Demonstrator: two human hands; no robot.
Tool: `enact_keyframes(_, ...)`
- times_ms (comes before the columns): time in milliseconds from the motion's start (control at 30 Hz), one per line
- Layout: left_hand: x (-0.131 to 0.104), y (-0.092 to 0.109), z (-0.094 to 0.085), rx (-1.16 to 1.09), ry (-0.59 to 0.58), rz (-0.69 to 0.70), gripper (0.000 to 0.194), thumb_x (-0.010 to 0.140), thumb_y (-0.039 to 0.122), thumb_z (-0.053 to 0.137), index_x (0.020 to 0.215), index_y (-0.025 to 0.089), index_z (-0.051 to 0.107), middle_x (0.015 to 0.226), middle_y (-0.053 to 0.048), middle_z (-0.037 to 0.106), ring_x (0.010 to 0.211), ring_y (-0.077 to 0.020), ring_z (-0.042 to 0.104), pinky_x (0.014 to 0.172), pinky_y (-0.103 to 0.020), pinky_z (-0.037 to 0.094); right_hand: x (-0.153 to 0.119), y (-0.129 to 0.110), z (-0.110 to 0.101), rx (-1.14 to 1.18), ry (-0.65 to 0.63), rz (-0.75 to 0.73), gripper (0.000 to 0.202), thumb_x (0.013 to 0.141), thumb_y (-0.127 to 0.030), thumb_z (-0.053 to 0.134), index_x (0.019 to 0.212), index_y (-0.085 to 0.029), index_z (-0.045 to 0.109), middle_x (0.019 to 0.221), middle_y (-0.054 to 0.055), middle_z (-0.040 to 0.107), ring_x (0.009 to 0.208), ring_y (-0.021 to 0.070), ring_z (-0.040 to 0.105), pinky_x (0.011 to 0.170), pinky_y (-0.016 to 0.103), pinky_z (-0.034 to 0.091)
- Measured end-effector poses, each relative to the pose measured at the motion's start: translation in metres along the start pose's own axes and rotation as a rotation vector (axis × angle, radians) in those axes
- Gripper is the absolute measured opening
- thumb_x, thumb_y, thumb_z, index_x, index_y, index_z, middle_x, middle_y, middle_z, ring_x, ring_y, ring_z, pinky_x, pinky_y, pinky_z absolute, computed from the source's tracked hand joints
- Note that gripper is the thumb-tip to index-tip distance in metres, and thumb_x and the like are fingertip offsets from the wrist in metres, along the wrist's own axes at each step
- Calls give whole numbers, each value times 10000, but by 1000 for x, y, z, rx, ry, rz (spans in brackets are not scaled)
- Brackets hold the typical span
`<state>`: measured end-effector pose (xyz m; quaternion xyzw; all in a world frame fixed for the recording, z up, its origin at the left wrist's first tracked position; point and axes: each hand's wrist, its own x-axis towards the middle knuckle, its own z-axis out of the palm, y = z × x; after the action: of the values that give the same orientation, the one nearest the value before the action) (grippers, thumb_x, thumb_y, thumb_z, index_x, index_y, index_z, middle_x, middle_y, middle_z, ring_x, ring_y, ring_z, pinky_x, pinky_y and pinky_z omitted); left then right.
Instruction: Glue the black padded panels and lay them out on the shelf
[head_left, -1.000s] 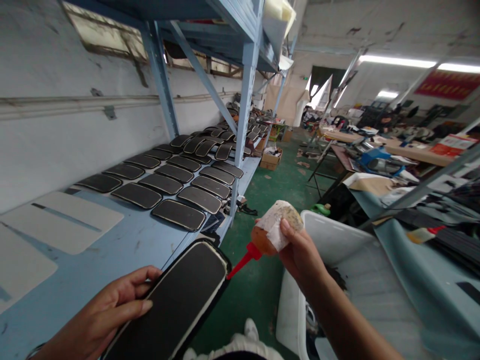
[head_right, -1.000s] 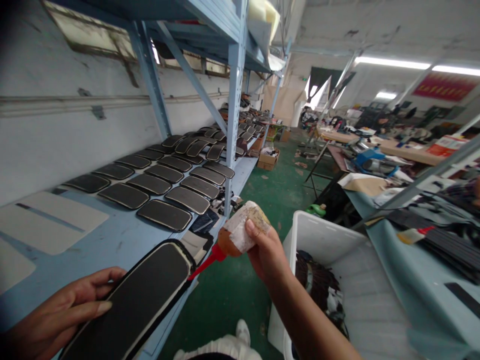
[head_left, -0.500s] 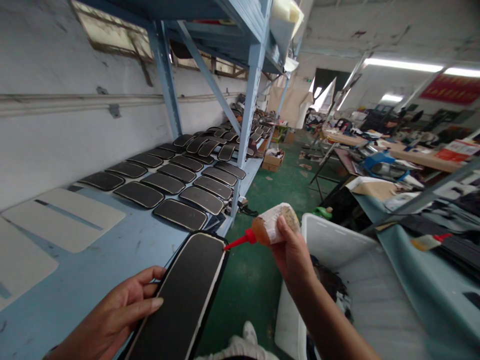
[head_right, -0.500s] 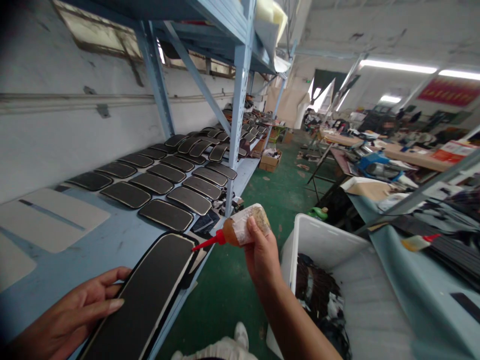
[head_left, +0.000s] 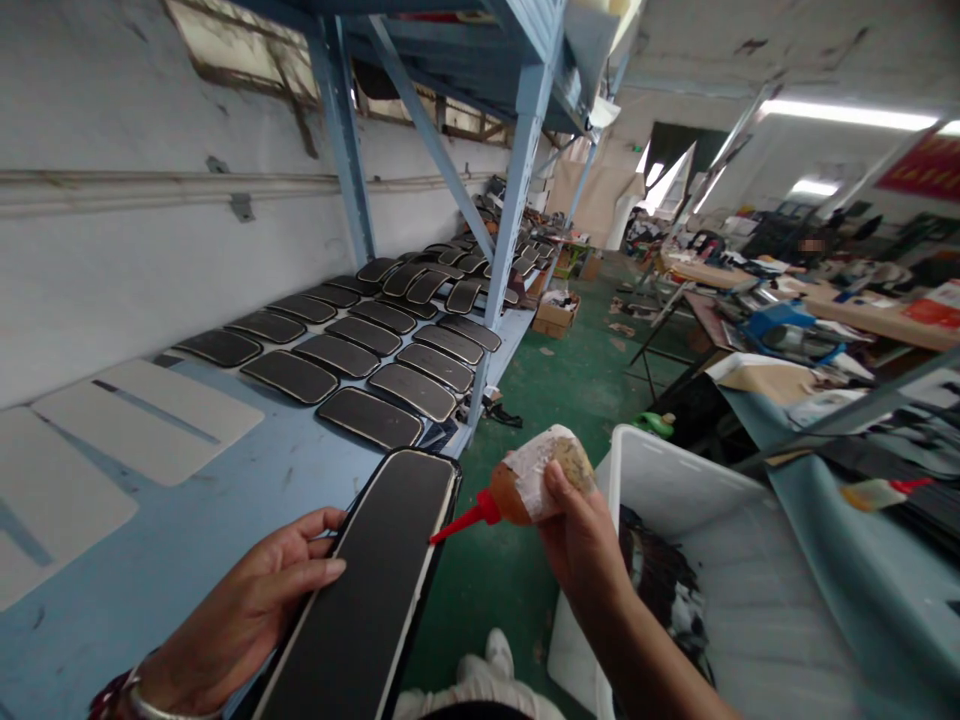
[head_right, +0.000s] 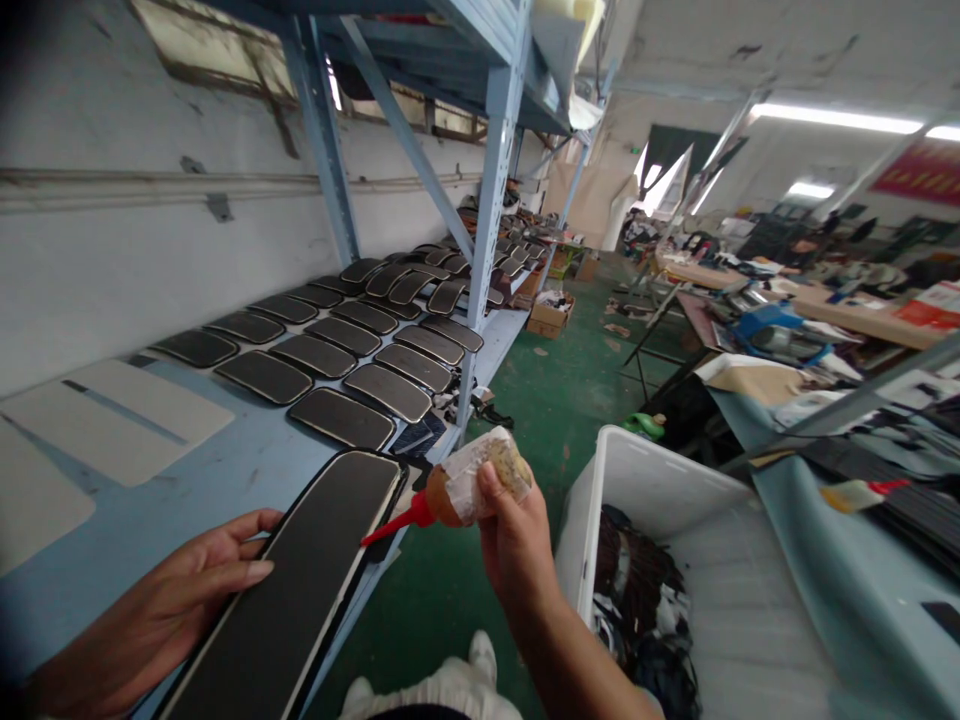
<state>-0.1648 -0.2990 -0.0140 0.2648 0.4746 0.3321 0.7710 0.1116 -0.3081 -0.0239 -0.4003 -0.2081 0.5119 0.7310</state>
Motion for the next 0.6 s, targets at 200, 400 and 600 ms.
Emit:
enact_keyframes(200,4,-1,0,-1,-9,38,418,679,94,804,1045,166,616,942,-145,782,749,-304,759,689,-436,612,-13,7,-5,-48,-46,25,363,715,-379,834,977,-191,666,841,25,665,752,168,614,691,281,516)
enact_keyframes(400,6,-3,-3,-16,12,55,390,687,85,779,1021,174,598,879,-116,781,687,-255,749,642,-392,614,-28,8,-4,-60,-118,40,393,732,-374,812,1042,-193,651,895,65,706,817,228,659,764,361,545)
enact_keyframes(600,10,-4,-4,-11,57,80,396,668,80,772,1003,175,585,806,-91,775,643,-230,734,607,-361,610,-40,9,-3,-40,-169,66,571,707,-368,824,1202,-197,595,963,108,737,901,288,684,814,429,552)
